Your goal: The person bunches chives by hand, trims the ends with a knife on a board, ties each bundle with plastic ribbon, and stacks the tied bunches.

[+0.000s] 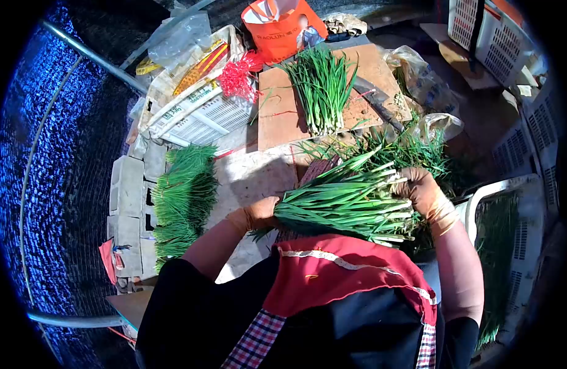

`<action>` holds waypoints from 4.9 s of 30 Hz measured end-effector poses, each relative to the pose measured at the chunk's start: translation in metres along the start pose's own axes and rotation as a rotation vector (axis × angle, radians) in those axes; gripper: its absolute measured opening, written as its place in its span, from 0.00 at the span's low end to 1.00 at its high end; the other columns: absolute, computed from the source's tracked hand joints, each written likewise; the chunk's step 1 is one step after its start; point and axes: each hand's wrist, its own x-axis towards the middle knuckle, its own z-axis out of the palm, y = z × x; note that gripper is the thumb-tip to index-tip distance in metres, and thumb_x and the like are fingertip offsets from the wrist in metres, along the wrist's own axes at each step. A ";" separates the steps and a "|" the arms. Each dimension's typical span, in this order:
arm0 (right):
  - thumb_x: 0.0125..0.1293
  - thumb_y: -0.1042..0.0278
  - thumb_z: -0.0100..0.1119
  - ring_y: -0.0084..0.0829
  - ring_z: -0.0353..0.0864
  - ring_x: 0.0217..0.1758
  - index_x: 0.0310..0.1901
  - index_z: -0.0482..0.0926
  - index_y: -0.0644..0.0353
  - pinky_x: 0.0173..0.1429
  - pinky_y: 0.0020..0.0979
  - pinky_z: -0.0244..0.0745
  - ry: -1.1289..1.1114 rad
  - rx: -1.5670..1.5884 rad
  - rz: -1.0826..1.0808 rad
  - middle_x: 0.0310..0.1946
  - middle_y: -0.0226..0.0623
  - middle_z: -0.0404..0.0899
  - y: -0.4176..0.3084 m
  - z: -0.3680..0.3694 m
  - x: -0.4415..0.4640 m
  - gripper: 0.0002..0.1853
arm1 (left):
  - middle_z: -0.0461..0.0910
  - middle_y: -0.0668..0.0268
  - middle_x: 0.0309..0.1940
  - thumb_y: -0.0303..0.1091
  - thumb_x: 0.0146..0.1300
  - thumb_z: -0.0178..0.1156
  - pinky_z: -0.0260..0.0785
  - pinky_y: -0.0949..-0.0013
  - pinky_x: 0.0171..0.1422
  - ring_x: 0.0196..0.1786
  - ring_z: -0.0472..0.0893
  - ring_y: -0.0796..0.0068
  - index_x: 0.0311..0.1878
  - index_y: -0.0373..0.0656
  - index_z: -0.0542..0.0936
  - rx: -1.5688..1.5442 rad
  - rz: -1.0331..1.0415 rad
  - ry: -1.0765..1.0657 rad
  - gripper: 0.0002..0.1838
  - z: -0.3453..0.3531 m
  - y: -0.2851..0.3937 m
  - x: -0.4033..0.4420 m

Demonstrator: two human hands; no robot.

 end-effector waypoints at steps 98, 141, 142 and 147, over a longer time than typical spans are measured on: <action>0.54 0.73 0.61 0.25 0.78 0.29 0.30 0.79 0.66 0.37 0.27 0.72 0.521 -0.506 0.200 0.27 0.39 0.81 0.001 -0.010 -0.024 0.05 | 0.81 0.61 0.33 0.32 0.54 0.59 0.69 0.66 0.39 0.34 0.76 0.75 0.45 0.38 0.77 0.007 -0.192 -0.078 0.15 -0.008 0.026 -0.006; 0.55 0.75 0.63 0.18 0.75 0.32 0.32 0.79 0.61 0.41 0.21 0.70 0.258 0.093 -0.099 0.26 0.27 0.79 0.019 -0.001 -0.034 0.03 | 0.80 0.67 0.34 0.25 0.36 0.64 0.68 0.69 0.45 0.37 0.71 0.79 0.45 0.40 0.76 0.031 -0.104 0.095 0.25 0.008 0.039 -0.003; 0.56 0.75 0.62 0.18 0.75 0.31 0.30 0.78 0.61 0.41 0.21 0.69 0.316 0.130 -0.115 0.26 0.27 0.80 0.031 -0.008 -0.031 0.02 | 0.79 0.68 0.34 0.24 0.37 0.63 0.68 0.69 0.45 0.37 0.71 0.80 0.45 0.40 0.76 -0.026 -0.126 0.080 0.25 0.007 0.043 -0.003; 0.53 0.78 0.62 0.26 0.76 0.43 0.47 0.76 0.63 0.53 0.27 0.69 0.577 0.220 -0.118 0.40 0.31 0.79 -0.007 -0.023 -0.033 0.18 | 0.80 0.63 0.41 0.27 0.43 0.64 0.67 0.67 0.53 0.43 0.74 0.72 0.48 0.39 0.76 0.017 -0.083 0.031 0.24 0.004 0.040 -0.003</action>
